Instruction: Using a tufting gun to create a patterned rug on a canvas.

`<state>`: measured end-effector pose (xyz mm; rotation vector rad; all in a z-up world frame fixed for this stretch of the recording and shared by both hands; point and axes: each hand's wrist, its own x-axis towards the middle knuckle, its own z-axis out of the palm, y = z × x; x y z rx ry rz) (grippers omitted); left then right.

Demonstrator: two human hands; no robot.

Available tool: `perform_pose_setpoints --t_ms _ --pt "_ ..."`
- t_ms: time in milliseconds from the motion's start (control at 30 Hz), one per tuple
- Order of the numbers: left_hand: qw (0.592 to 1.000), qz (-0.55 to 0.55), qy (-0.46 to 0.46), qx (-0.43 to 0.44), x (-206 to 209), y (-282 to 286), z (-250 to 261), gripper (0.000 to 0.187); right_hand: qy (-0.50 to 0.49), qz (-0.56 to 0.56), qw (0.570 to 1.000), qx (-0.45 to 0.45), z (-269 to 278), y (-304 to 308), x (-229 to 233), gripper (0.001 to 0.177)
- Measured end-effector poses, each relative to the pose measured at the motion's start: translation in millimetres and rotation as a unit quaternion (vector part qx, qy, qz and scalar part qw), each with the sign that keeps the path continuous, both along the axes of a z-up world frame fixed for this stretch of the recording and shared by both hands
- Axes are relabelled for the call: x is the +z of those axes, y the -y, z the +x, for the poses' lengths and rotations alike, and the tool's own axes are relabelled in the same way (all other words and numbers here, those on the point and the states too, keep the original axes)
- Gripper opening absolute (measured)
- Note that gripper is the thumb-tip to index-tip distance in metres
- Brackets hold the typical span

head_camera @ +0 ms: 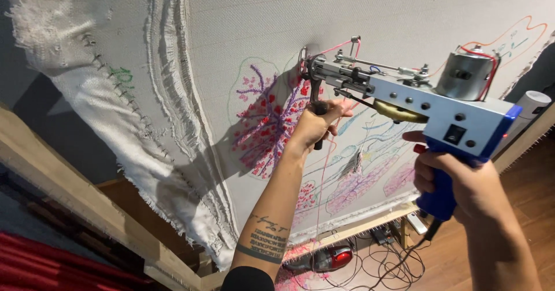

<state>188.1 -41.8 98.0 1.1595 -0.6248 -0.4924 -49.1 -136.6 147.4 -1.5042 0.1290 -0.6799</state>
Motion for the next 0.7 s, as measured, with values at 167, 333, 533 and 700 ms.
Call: perform_pose_setpoints --t_ms 167,333,533,700 --pt "1.000 0.028 0.008 -0.006 23.4 -14.4 -50.3 0.025 0.015 -0.010 1.000 0.020 -27.2 18.3 -6.8 0.034" --pt "0.997 0.075 0.030 0.003 35.8 -15.1 -72.9 0.026 0.014 0.008 1.000 0.024 -46.1 20.2 -5.2 0.040" --pt "0.992 0.062 0.107 0.024 34.5 -11.1 -76.1 0.016 0.025 0.005 1.000 0.010 -56.8 22.9 -4.2 0.044" --pt "0.992 0.064 0.106 0.016 23.6 -9.2 -72.5 0.011 0.028 -0.019 0.999 0.005 -59.0 21.2 -4.3 0.038"
